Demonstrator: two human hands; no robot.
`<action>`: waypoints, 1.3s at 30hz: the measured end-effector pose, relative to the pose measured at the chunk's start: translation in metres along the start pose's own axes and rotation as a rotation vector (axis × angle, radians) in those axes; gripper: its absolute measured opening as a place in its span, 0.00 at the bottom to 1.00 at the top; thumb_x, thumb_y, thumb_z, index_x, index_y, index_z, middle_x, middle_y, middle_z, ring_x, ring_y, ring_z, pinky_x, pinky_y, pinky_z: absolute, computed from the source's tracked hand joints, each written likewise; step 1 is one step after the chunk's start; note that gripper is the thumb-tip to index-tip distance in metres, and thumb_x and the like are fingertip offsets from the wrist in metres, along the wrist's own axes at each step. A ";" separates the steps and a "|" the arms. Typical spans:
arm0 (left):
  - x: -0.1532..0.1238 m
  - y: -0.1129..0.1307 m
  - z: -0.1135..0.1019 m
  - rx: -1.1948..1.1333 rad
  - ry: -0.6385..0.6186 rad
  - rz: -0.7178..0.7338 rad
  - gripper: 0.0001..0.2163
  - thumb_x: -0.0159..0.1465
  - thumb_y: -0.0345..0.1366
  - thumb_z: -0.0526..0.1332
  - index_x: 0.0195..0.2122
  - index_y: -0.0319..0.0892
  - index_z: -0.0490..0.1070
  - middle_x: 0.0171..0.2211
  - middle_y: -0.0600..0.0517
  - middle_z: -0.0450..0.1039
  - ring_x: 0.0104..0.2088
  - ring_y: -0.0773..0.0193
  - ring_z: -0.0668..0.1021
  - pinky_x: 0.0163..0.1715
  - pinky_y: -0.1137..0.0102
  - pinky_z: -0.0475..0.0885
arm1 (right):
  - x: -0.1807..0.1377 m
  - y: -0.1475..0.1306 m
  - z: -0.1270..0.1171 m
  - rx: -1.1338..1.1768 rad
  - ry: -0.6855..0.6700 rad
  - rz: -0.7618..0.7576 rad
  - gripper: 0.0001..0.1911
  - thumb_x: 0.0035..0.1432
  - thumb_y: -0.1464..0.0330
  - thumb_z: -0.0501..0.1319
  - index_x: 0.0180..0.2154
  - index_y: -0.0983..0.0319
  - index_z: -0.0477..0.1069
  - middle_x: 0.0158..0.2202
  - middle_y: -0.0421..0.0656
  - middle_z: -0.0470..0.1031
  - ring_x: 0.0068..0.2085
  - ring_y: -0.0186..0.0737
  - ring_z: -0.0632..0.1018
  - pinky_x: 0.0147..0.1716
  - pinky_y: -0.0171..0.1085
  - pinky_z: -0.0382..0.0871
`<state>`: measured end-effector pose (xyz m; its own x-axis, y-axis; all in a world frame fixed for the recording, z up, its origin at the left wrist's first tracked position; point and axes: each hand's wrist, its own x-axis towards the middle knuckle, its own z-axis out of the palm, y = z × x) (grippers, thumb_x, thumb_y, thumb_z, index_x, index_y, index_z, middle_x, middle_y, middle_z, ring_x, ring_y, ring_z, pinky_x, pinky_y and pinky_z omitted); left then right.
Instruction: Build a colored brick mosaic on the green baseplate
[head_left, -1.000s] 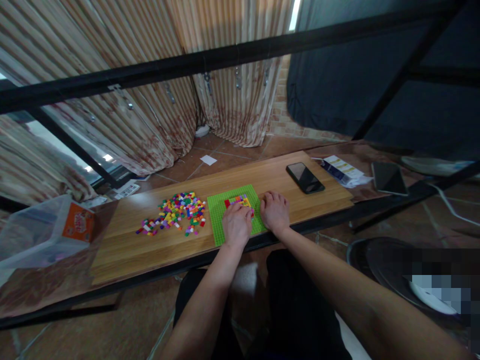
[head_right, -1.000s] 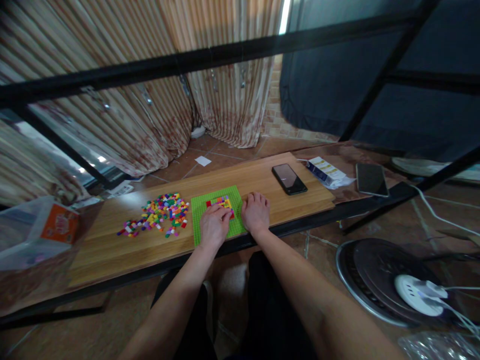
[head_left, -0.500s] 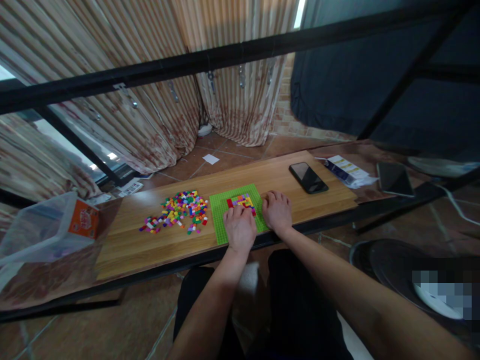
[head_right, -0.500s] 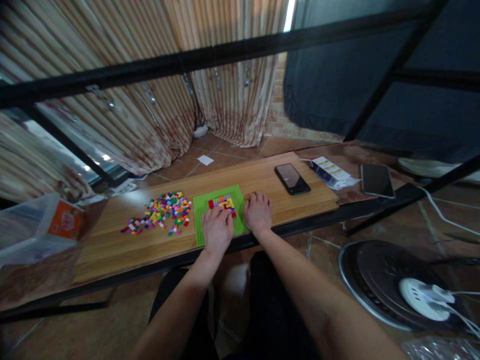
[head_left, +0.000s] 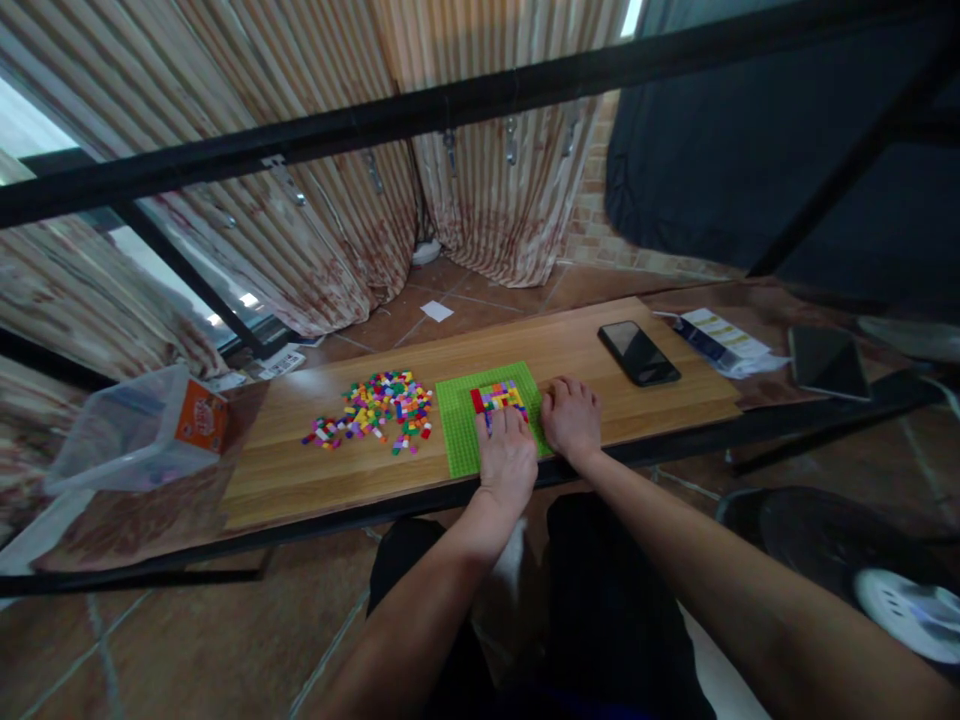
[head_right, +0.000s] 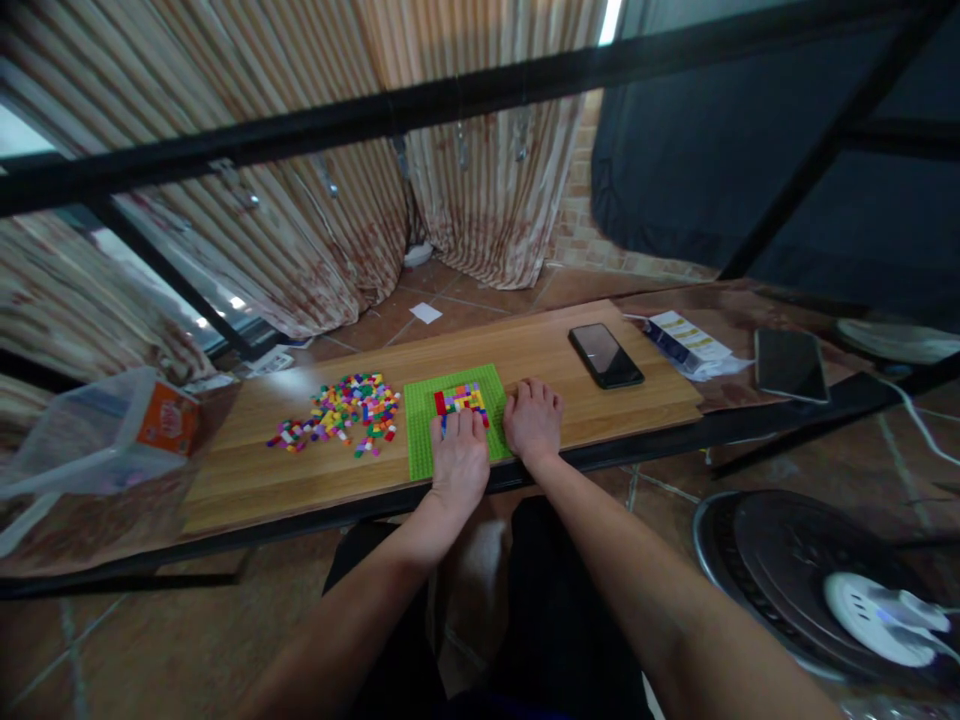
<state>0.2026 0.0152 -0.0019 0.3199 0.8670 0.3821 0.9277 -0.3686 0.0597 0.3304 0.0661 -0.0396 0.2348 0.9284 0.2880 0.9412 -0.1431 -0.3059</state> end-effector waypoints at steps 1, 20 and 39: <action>0.001 0.000 -0.001 0.001 -0.014 0.008 0.15 0.68 0.26 0.48 0.47 0.34 0.73 0.41 0.40 0.73 0.45 0.51 0.72 0.52 0.52 0.65 | 0.000 0.000 0.000 -0.001 -0.005 0.002 0.18 0.65 0.65 0.49 0.51 0.64 0.70 0.55 0.52 0.71 0.55 0.52 0.67 0.53 0.46 0.54; -0.062 -0.061 -0.018 -0.217 0.021 -0.340 0.21 0.62 0.30 0.58 0.57 0.40 0.67 0.55 0.42 0.68 0.55 0.50 0.70 0.57 0.56 0.66 | -0.001 0.004 0.004 -0.037 0.008 -0.014 0.19 0.66 0.64 0.47 0.50 0.64 0.71 0.54 0.52 0.72 0.52 0.53 0.69 0.50 0.46 0.57; -0.051 -0.130 0.002 -0.171 0.224 -0.587 0.09 0.62 0.32 0.59 0.38 0.43 0.79 0.43 0.48 0.76 0.44 0.56 0.74 0.50 0.63 0.69 | 0.000 0.005 0.003 -0.061 -0.021 -0.012 0.20 0.65 0.64 0.48 0.51 0.65 0.71 0.55 0.53 0.71 0.53 0.54 0.69 0.50 0.48 0.58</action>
<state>0.0655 0.0194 -0.0308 -0.2956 0.8564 0.4233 0.8864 0.0806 0.4559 0.3344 0.0661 -0.0437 0.2183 0.9373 0.2718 0.9573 -0.1515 -0.2464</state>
